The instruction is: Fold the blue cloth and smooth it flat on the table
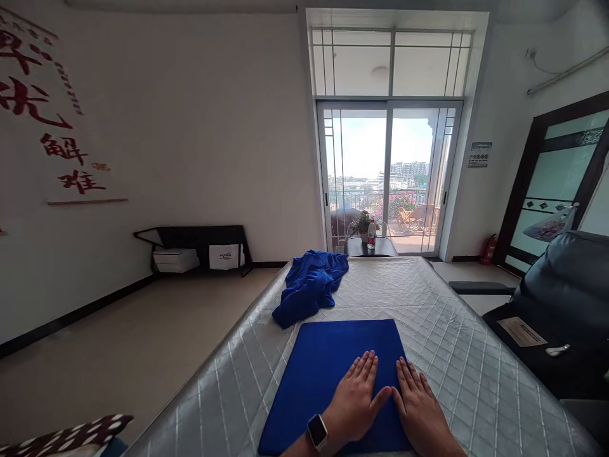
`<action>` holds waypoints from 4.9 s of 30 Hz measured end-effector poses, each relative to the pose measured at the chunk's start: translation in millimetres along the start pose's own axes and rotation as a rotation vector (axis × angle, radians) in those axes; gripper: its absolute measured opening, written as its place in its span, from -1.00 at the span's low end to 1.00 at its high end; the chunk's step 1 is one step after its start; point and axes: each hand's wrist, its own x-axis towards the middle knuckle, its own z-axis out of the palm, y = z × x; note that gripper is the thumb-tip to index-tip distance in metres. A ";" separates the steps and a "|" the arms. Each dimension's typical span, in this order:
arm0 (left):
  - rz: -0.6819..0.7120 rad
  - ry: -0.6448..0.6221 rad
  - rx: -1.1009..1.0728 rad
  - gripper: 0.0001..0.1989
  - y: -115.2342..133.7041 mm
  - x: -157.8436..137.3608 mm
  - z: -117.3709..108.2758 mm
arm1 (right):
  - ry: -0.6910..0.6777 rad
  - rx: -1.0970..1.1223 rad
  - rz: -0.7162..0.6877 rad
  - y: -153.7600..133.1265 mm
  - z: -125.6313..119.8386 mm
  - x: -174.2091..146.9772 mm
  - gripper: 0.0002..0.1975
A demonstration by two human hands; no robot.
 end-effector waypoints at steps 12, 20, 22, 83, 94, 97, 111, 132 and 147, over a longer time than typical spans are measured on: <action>-0.048 -0.012 0.056 -0.36 -9.4 -20.8 2.9 | 0.014 -0.034 0.001 -0.9 -3.1 -0.9 -0.37; -0.400 -0.050 0.152 -0.31 -94.4 -125.2 -13.0 | 0.040 -0.041 -0.021 3.3 6.6 1.7 -0.37; -0.401 -0.042 0.162 -0.30 -99.7 -142.4 -16.6 | 0.036 -0.054 -0.021 3.2 7.2 2.2 -0.37; -0.369 0.000 0.125 -0.14 -94.6 -151.1 -8.4 | 0.059 -0.068 0.006 1.8 18.4 -47.7 -0.35; -0.363 0.013 0.117 -0.17 -93.1 -150.8 -12.4 | 0.022 -0.099 -0.035 -13.8 -41.9 24.3 -0.38; -0.355 0.038 0.124 -0.18 -96.8 -153.3 -10.0 | -0.030 -0.128 0.010 -16.3 -43.1 53.2 -0.36; 0.026 -0.036 0.014 -0.31 -4.2 13.7 -14.2 | -0.014 -0.066 0.003 6.9 -2.6 71.3 -0.38; -0.508 0.033 0.158 -0.16 -147.5 -32.0 -21.1 | -0.022 -0.083 0.060 6.0 1.0 74.3 -0.35; -0.533 0.045 0.127 -0.10 -150.8 -36.9 -25.5 | -0.045 -0.183 0.039 2.4 -19.5 107.9 -0.34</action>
